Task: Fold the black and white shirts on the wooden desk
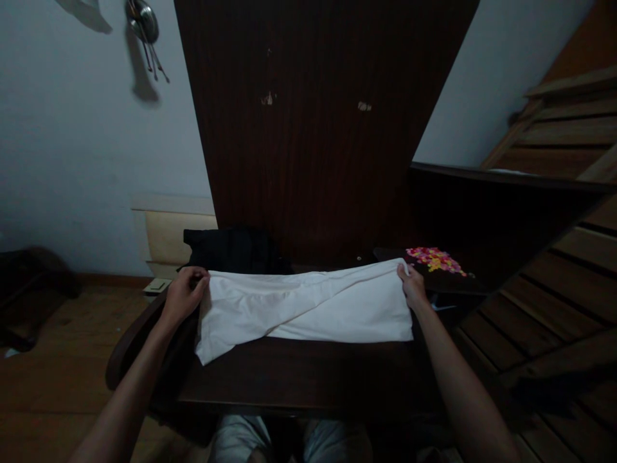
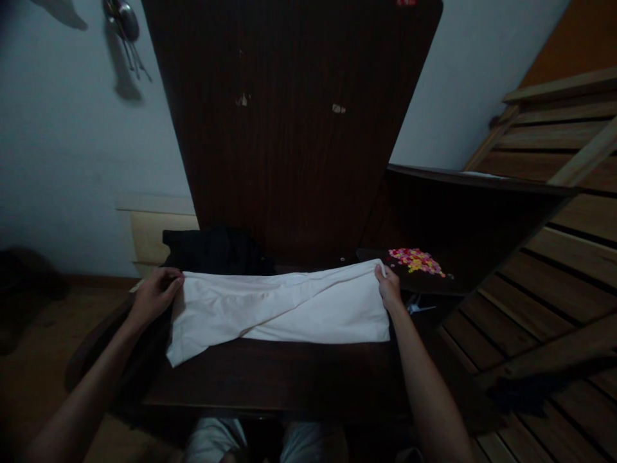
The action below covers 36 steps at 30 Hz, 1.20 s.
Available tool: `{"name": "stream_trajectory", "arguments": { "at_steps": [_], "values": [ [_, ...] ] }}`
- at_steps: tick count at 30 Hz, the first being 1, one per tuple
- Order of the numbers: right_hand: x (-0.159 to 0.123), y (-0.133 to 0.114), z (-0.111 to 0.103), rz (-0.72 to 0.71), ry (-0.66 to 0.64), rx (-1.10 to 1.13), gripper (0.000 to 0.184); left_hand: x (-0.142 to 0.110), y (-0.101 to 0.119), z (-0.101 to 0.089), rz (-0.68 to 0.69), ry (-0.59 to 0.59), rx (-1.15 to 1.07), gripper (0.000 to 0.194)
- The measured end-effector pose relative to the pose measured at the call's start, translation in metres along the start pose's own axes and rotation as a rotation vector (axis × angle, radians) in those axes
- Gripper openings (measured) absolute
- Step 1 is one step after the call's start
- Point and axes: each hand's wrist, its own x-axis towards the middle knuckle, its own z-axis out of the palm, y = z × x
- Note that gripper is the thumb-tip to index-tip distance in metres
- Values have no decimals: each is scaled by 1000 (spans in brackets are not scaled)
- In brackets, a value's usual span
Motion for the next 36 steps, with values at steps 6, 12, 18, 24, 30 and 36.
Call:
{"name": "stream_trajectory", "arguments": {
  "at_steps": [6,12,18,24,30,36],
  "values": [
    [-2,2,1,-17,5,-26,71,-40,8,3,-261,-34,134,40],
    [-3,2,3,-35,0,-49,70,-61,3,11,-287,-126,74,60],
    [-4,2,6,-29,16,-43,68,-65,4,5,-157,-163,96,34],
    [-5,1,6,-21,10,-41,68,-65,22,-21,-40,-295,18,39],
    [-7,0,7,-9,20,-2,68,-61,42,-63,-146,-591,-249,45],
    [-6,3,6,-9,22,-8,65,-45,23,-41,-157,-392,-150,55]
  ]
}}
